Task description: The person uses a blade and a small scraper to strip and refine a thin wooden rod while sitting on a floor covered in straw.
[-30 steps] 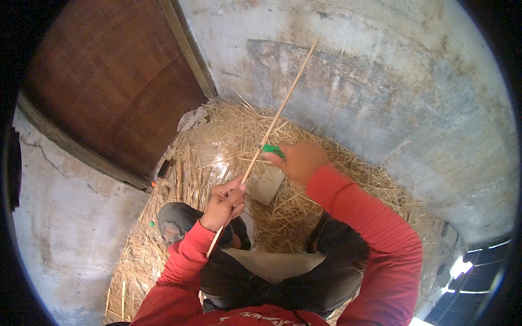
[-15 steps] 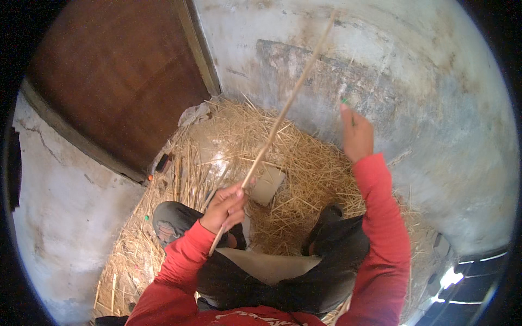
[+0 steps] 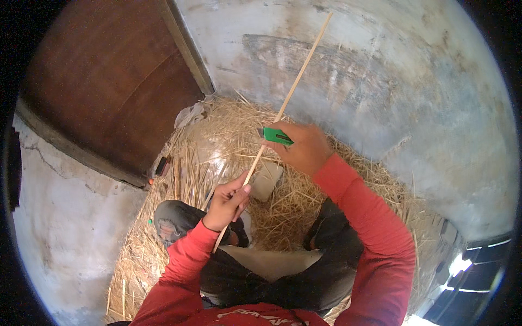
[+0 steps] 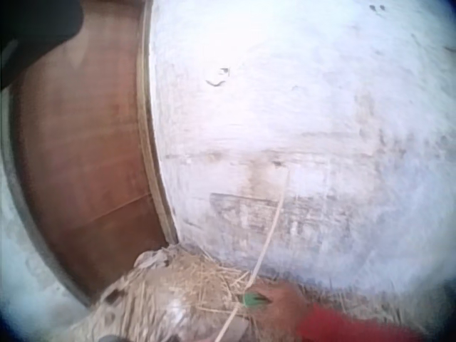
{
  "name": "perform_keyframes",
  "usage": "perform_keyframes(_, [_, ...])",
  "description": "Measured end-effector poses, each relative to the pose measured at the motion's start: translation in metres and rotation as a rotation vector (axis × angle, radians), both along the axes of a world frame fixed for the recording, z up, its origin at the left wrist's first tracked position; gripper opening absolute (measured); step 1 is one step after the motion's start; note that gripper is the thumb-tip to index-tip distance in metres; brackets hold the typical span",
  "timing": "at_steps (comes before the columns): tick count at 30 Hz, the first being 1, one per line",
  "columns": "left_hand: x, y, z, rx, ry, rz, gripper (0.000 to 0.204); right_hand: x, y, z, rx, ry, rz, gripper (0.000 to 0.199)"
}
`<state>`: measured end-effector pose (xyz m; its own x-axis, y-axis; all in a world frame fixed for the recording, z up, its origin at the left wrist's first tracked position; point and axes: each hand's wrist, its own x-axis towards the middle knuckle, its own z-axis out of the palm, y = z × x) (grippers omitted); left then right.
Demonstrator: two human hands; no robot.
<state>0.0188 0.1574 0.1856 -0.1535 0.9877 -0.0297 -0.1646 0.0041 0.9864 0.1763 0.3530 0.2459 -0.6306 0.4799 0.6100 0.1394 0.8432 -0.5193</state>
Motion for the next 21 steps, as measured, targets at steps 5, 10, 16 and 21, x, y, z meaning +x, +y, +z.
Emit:
perform_keyframes(5, [-0.003, -0.005, -0.002, -0.037, 0.007, -0.053, 0.044, 0.022, 0.040, 0.010, -0.188, 0.369, -0.350, 0.010])
perform_keyframes(10, [-0.003, -0.006, -0.004, -0.039, 0.020, -0.077, 0.044, 0.064, 0.083, 0.011, -0.086, 0.521, -0.638, 0.018])
perform_keyframes(16, [0.000, -0.004, 0.000, -0.104, 0.032, 0.007, 0.045, 0.058, 0.030, 0.027, -0.224, 0.225, -0.493, 0.035])
perform_keyframes(21, [0.001, 0.000, 0.001, -0.101, 0.053, 0.037, 0.046, 0.038, 0.004, 0.017, -0.073, -0.095, 0.028, 0.037])
